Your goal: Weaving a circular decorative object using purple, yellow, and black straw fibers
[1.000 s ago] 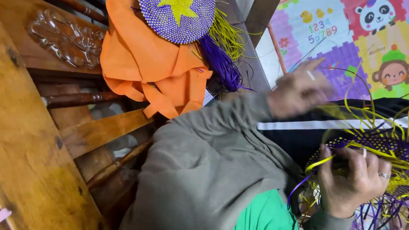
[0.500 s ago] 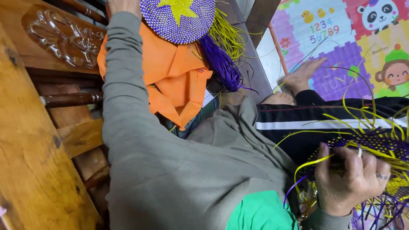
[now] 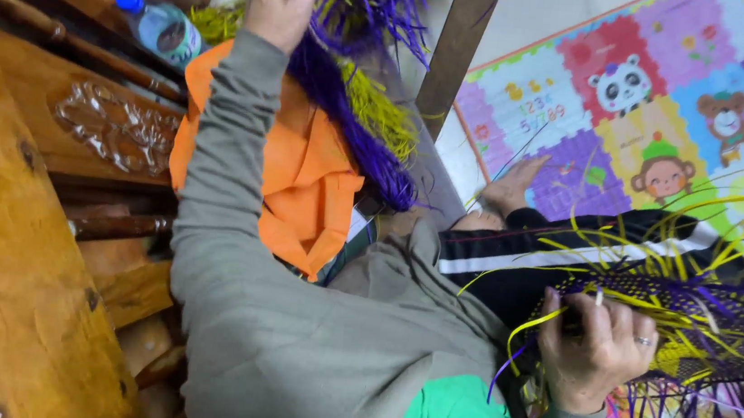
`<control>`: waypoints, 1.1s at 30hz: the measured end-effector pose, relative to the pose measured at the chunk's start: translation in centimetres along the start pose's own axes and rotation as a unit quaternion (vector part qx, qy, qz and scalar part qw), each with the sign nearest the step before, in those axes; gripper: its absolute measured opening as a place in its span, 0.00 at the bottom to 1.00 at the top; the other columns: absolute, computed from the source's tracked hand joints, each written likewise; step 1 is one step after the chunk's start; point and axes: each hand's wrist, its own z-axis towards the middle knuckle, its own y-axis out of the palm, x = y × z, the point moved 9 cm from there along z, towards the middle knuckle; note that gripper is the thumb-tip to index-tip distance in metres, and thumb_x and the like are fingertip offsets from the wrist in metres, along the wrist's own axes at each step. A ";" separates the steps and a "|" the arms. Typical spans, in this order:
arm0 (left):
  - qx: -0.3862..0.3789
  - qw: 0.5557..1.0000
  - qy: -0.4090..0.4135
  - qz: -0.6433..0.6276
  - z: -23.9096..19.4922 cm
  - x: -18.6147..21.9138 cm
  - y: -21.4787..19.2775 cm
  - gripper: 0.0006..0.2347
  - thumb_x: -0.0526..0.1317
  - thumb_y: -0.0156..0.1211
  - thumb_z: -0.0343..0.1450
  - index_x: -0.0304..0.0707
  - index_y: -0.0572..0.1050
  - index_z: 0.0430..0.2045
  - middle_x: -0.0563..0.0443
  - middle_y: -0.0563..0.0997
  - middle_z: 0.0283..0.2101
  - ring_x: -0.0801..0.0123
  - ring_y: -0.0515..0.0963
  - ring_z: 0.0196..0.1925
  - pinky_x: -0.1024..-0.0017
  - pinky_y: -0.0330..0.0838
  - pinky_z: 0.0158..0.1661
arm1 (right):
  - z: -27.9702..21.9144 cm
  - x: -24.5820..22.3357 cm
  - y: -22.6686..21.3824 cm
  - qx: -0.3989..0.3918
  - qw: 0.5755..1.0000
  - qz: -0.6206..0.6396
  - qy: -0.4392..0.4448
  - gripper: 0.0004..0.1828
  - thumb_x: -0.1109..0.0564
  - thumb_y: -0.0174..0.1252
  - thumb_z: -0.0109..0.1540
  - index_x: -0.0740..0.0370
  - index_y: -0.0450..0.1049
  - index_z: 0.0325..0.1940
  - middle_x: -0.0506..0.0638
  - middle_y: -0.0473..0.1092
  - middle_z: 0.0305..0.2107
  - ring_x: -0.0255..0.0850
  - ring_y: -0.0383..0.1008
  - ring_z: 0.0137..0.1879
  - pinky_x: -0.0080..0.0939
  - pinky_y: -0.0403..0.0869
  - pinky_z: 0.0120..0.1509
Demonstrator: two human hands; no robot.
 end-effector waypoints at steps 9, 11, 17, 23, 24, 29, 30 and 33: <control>-0.123 0.816 -0.264 -0.499 -0.9 7.2 5.2 0.08 0.43 0.49 0.67 0.40 0.72 0.28 0.62 0.72 0.28 0.84 0.67 0.29 0.83 0.63 0.32 | 0.2 0.3 -0.3 -0.001 1.000 -0.013 0.025 0.09 0.54 0.63 0.51 0.55 0.68 0.24 0.48 0.63 0.22 0.46 0.60 0.30 0.44 0.59 0.38; -0.137 0.779 -0.278 -0.546 -1.7 8.0 6.5 0.10 0.43 0.48 0.67 0.36 0.72 0.31 0.56 0.75 0.35 0.79 0.73 0.36 0.81 0.67 0.39 | 0.2 0.3 -0.4 0.006 1.000 -0.011 0.026 0.09 0.53 0.64 0.51 0.54 0.69 0.24 0.48 0.63 0.22 0.45 0.60 0.31 0.43 0.59 0.37; -0.141 0.675 -0.352 -0.633 -2.2 10.5 6.9 0.11 0.42 0.48 0.67 0.38 0.68 0.13 0.56 0.71 0.16 0.82 0.67 0.14 0.86 0.60 0.16 | 0.0 0.4 -0.3 0.010 0.999 -0.018 0.028 0.10 0.53 0.64 0.51 0.54 0.69 0.24 0.48 0.64 0.23 0.45 0.60 0.31 0.43 0.59 0.37; -0.128 0.675 -0.320 -0.652 -2.6 10.0 7.2 0.07 0.38 0.51 0.66 0.31 0.74 0.25 0.49 0.77 0.25 0.75 0.76 0.22 0.82 0.69 0.23 | -0.3 0.6 0.0 0.007 0.999 -0.025 0.027 0.11 0.51 0.64 0.51 0.54 0.68 0.24 0.48 0.63 0.23 0.45 0.60 0.31 0.43 0.59 0.37; -0.127 0.675 -0.324 -0.651 -2.8 9.8 7.5 0.07 0.38 0.51 0.66 0.31 0.74 0.25 0.49 0.77 0.25 0.75 0.76 0.22 0.82 0.69 0.23 | -0.3 0.6 0.1 0.004 0.999 -0.024 0.026 0.11 0.51 0.64 0.51 0.54 0.68 0.24 0.48 0.63 0.23 0.45 0.60 0.31 0.43 0.59 0.37; -0.127 0.715 -0.294 -0.621 -1.9 10.9 6.4 0.09 0.40 0.49 0.67 0.33 0.74 0.29 0.50 0.77 0.30 0.76 0.76 0.27 0.82 0.69 0.26 | -0.2 0.4 -0.1 0.016 0.999 -0.029 0.019 0.11 0.52 0.65 0.51 0.53 0.68 0.23 0.47 0.63 0.23 0.45 0.60 0.30 0.43 0.60 0.38; -0.127 0.715 -0.294 -0.621 -1.9 11.0 6.4 0.09 0.40 0.49 0.67 0.33 0.74 0.29 0.50 0.77 0.30 0.76 0.76 0.27 0.82 0.69 0.26 | -0.2 0.4 -0.1 0.016 0.999 -0.028 0.019 0.11 0.52 0.65 0.51 0.53 0.68 0.23 0.47 0.63 0.23 0.45 0.60 0.30 0.43 0.60 0.38; -0.127 0.721 -0.292 -0.615 -2.0 10.9 6.7 0.09 0.40 0.49 0.67 0.33 0.74 0.26 0.51 0.77 0.32 0.75 0.76 0.31 0.81 0.71 0.32 | -0.2 0.3 -0.1 0.015 0.999 -0.032 0.017 0.10 0.52 0.65 0.51 0.54 0.69 0.24 0.47 0.64 0.24 0.46 0.60 0.31 0.43 0.60 0.37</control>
